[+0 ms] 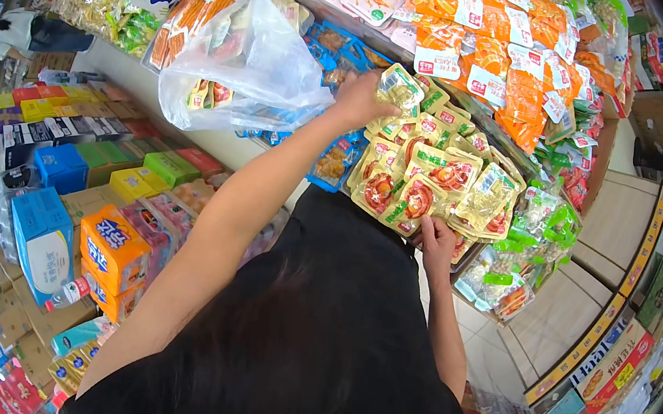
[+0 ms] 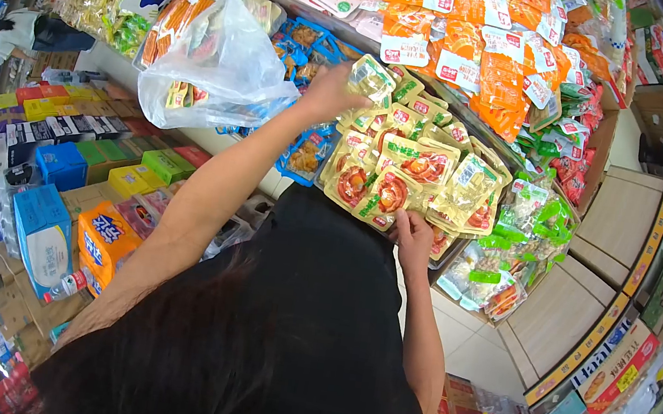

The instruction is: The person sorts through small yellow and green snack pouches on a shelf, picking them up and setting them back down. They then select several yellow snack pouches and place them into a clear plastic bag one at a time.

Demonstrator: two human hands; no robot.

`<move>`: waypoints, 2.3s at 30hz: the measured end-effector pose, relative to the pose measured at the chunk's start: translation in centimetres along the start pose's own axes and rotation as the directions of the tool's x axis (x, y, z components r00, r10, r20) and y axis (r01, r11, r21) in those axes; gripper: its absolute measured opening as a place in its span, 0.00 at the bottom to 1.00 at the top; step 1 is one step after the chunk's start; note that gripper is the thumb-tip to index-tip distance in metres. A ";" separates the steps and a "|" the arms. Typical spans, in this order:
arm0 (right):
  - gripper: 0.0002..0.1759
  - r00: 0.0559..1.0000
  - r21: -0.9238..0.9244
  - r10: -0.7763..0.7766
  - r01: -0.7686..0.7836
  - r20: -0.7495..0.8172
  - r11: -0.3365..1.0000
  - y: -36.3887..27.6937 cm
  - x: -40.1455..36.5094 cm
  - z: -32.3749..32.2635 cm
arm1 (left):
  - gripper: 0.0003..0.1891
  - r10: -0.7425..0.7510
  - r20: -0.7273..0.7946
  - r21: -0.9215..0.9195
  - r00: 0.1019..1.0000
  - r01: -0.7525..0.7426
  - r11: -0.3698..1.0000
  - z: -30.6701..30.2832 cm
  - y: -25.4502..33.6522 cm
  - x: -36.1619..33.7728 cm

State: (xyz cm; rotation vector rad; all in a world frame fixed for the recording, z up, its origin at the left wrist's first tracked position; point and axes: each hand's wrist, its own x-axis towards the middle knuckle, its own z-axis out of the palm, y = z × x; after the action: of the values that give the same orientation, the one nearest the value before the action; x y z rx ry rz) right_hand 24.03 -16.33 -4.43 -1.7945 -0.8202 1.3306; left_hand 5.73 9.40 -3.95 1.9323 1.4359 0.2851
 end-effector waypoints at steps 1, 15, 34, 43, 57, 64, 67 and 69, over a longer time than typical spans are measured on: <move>0.17 1.000 0.003 -0.001 0.001 0.000 1.000 0.1 0.0 0.0 | 0.39 0.004 -0.005 0.008 1.000 -0.004 1.000 0.0 0.0 0.0; 0.14 0.994 0.042 -0.075 0.078 -0.078 0.996 0.3 -0.9 0.4 | 0.36 -0.009 0.018 0.023 1.000 0.009 1.000 -0.4 0.3 -0.1; 0.09 0.978 0.098 -0.163 0.176 -0.131 0.979 -2.0 -1.9 -1.0 | 0.37 0.010 0.018 -0.025 1.000 -0.010 1.000 -0.8 0.6 -0.6; 0.12 0.918 -0.310 -0.255 0.157 -0.304 0.938 -5.0 1.1 -5.9 | 0.40 0.054 -0.045 -0.086 0.998 -0.058 0.995 -0.7 0.9 -1.4; 0.08 0.954 -0.656 -0.294 0.255 0.054 0.710 -1.2 -5.4 -4.9 | 0.40 0.316 -0.348 0.061 0.883 -0.315 0.947 -0.9 1.6 -4.8; 0.07 0.902 -0.736 -0.422 0.346 0.090 0.582 -0.7 -5.2 -4.5 | 0.19 0.614 -0.178 0.113 0.769 -0.604 0.789 -0.3 1.5 -12.2; 0.07 0.826 -0.753 -0.536 0.462 0.174 0.468 1.0 -3.8 -4.6 | 0.13 0.589 -0.097 0.057 0.802 -0.587 0.808 1.0 0.2 -14.7; 0.06 0.772 -0.744 -0.611 0.509 0.172 0.434 2.2 -3.4 -4.1 | 0.10 0.521 0.010 0.020 0.853 -0.521 0.853 1.8 -1.2 -15.6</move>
State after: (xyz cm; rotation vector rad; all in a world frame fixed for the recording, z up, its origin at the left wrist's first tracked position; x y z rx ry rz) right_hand 27.28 -21.06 -3.94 -1.8632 -1.9289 0.3848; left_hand 0.22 -5.31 -2.50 2.3150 0.8816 0.5130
